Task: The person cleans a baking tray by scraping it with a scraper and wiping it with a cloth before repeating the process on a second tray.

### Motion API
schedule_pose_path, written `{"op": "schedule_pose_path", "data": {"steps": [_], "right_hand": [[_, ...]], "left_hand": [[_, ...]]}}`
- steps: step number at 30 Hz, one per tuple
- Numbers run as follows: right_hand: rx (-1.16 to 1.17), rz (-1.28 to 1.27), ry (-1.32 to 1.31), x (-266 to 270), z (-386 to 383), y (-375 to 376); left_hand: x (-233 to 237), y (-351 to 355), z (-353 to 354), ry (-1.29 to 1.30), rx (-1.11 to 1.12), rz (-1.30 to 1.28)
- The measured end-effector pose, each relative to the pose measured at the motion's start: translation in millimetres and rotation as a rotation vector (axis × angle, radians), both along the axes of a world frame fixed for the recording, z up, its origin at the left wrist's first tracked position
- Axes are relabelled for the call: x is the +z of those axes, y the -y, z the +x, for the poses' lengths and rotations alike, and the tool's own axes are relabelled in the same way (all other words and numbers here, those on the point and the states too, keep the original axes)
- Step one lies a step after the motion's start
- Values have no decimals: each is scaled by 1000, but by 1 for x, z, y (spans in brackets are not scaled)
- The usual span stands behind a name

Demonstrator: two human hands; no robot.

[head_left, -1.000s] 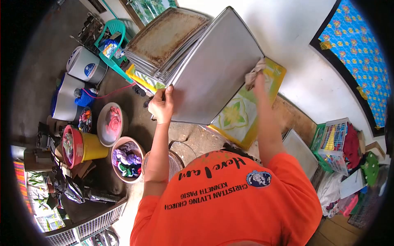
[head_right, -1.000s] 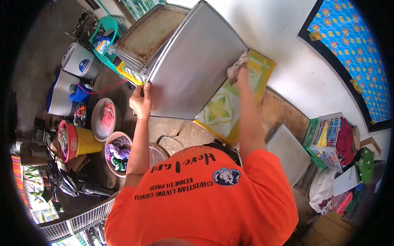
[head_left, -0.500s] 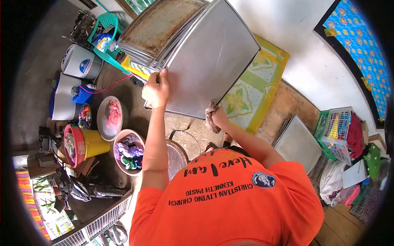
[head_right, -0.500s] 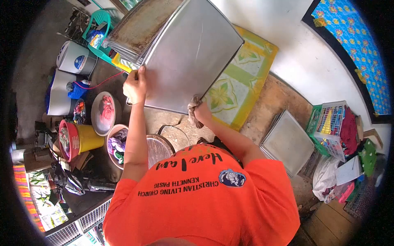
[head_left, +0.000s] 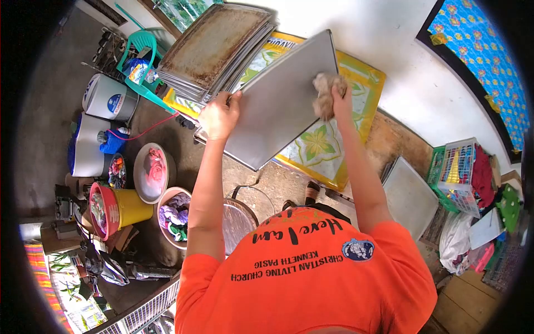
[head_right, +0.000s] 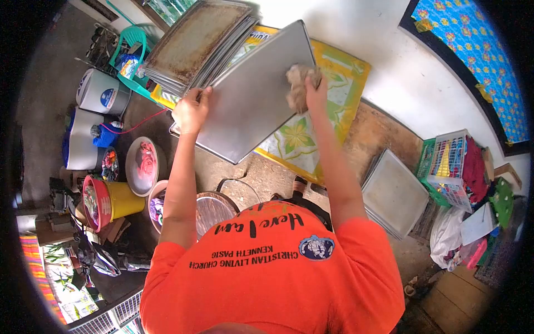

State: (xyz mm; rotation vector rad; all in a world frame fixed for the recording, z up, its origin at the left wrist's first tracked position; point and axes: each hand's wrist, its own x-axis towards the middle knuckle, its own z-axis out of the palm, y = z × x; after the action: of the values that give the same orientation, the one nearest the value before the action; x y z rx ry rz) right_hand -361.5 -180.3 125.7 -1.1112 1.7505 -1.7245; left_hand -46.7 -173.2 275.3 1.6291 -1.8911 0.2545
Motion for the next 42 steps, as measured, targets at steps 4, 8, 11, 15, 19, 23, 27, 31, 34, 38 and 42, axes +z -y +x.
{"op": "schedule_pose_path", "data": {"steps": [4,8,11,15,19,23,27,31,34,38,42], "right_hand": [[-287,43,-72,23,24,36],[-13,-62,-623,18,166,-29],[534,-303,-913,-30,238,-91],[673,-586,-1051,-40,212,-84],[173,-247,-556,34,108,-10],[-211,-214,-390,24,46,45],[-72,-235,-648,67,142,-15],[435,-616,-994,24,226,-68],[288,-634,-968,44,199,-53],[14,-402,-887,54,108,-15],[-274,-141,-589,63,36,23]], "left_hand": [[4,-1,-17,90,-94,-64],[2,9,-19,128,-103,-86],[3,3,-21,132,-83,-53],[9,-5,-17,136,-95,-36],[4,-4,-4,121,-143,-130],[4,-6,-14,174,-117,-170],[11,-5,-24,107,-109,-62],[14,-5,-22,55,-65,93],[20,-13,-25,34,-116,127],[19,-18,-26,84,-195,-37],[14,-16,-28,150,-208,-130]]}}
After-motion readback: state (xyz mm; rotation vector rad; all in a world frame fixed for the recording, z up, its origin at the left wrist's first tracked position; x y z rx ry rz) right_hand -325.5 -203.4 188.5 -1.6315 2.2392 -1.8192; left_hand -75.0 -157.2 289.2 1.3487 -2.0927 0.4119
